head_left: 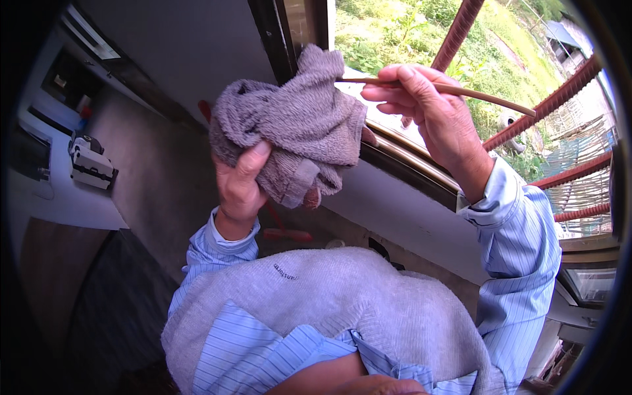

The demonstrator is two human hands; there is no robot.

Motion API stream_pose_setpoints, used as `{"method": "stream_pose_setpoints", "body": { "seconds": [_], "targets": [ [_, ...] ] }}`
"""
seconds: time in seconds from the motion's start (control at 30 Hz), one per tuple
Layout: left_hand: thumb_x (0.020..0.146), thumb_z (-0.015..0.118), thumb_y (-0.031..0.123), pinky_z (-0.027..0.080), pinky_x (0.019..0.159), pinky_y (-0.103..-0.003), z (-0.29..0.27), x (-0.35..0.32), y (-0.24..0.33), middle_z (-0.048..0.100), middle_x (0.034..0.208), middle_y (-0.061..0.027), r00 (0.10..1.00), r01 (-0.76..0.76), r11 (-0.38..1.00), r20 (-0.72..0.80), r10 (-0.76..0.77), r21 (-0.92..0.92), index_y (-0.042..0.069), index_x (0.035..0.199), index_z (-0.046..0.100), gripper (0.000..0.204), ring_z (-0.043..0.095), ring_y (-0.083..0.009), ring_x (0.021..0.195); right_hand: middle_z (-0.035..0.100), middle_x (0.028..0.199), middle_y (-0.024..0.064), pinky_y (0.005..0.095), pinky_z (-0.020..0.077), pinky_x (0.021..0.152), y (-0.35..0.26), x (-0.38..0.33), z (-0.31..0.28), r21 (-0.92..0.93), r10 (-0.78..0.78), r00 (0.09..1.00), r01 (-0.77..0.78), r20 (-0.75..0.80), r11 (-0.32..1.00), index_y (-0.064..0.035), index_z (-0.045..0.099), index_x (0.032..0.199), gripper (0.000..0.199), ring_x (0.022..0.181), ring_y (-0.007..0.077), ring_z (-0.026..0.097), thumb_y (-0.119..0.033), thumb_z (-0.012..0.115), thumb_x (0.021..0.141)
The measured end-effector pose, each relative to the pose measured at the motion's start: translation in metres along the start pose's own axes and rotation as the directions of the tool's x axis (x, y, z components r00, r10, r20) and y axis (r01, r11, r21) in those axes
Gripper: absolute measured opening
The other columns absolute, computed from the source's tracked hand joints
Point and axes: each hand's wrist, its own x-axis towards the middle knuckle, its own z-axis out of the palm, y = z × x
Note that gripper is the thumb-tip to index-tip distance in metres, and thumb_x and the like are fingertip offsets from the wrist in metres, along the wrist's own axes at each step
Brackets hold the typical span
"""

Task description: The person cleans a window frame and glass using a cloth and a thin stick. They wipe the frame and glass, then move to a second window to repeat the cleaning process. The person also uses a squeegee to clear water from the glass.

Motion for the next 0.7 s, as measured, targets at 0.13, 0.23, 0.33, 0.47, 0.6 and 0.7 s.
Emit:
{"method": "stream_pose_setpoints", "body": {
  "seconds": [0.13, 0.23, 0.33, 0.47, 0.6, 0.7],
  "targets": [
    [0.09, 0.045, 0.024, 0.043, 0.096, -0.042, -0.01, -0.007, 0.04, 0.055, 0.119, -0.0149, 0.997, -0.065, 0.938, 0.015, 0.075, -0.341, 0.0, 0.124, 0.048, 0.042, 0.054, -0.0268, 0.11, 0.062, 0.107, 0.0219, 0.029, 0.0544, 0.079, -0.056, -0.04, -0.009, -0.045, -0.284, 0.957, 0.287, 0.06, 0.957, 0.0053, 0.052, 0.116, 0.038, 0.097, 0.0253, 0.064, -0.025, 0.037, 0.1],
    [0.091, 0.044, 0.025, 0.042, 0.096, -0.041, -0.021, -0.038, 0.065, 0.055, 0.119, -0.0141, 0.986, -0.156, 0.953, -0.093, 0.137, -0.259, 0.0, 0.124, 0.048, 0.042, 0.053, -0.026, 0.11, 0.062, 0.106, 0.0237, 0.0286, 0.057, 0.072, -0.067, -0.088, -0.021, -0.149, -0.35, 0.926, 0.369, 0.14, 0.918, 0.0051, 0.048, 0.122, 0.038, 0.091, 0.0251, 0.067, -0.022, 0.031, 0.101],
    [0.091, 0.043, 0.027, 0.041, 0.096, -0.041, -0.033, -0.08, 0.088, 0.055, 0.119, -0.0134, 0.951, -0.232, 0.971, -0.225, 0.213, -0.061, 0.001, 0.124, 0.048, 0.042, 0.053, -0.0252, 0.11, 0.067, 0.091, 0.0143, 0.025, 0.0546, 0.066, -0.054, -0.151, -0.013, 0.001, -0.122, 0.978, 0.124, 0.168, 0.992, 0.0043, 0.061, 0.104, 0.029, 0.075, 0.0173, 0.067, -0.021, 0.051, 0.094],
    [0.092, 0.042, 0.029, 0.04, 0.097, -0.04, -0.026, -0.159, 0.093, 0.054, 0.119, -0.0124, 0.878, -0.194, 0.944, -0.383, 0.288, 0.265, 0.002, 0.124, 0.048, 0.042, 0.052, -0.0241, 0.11, 0.066, 0.082, 0.0091, 0.0237, 0.0526, 0.063, 0.012, -0.222, -0.018, -0.173, -0.083, 0.952, 0.139, 0.294, 0.975, 0.0025, 0.063, 0.096, 0.013, 0.069, 0.0138, 0.065, -0.006, 0.058, 0.088],
    [0.093, 0.041, 0.031, 0.04, 0.097, -0.038, -0.014, -0.223, 0.111, 0.054, 0.119, -0.0114, 0.77, -0.146, 0.841, -0.474, 0.427, 0.521, 0.003, 0.124, 0.048, 0.042, 0.052, -0.0231, 0.11, 0.065, 0.08, 0.0085, 0.025, 0.0524, 0.062, 0.085, -0.262, -0.021, -0.298, -0.109, 0.923, 0.229, 0.369, 0.927, 0.0022, 0.063, 0.095, 0.011, 0.067, 0.0134, 0.064, -0.002, 0.058, 0.086],
    [0.093, 0.04, 0.032, 0.039, 0.097, -0.038, -0.01, -0.26, 0.125, 0.053, 0.119, -0.0107, 0.69, -0.147, 0.786, -0.507, 0.517, 0.601, 0.003, 0.124, 0.048, 0.043, 0.051, -0.0223, 0.11, 0.066, 0.08, 0.009, 0.0249, 0.0536, 0.061, 0.14, -0.3, -0.023, -0.145, 0.023, 0.969, 0.014, 0.247, 0.989, 0.0033, 0.063, 0.097, 0.013, 0.066, 0.0142, 0.065, -0.004, 0.057, 0.088]
  ]
}}
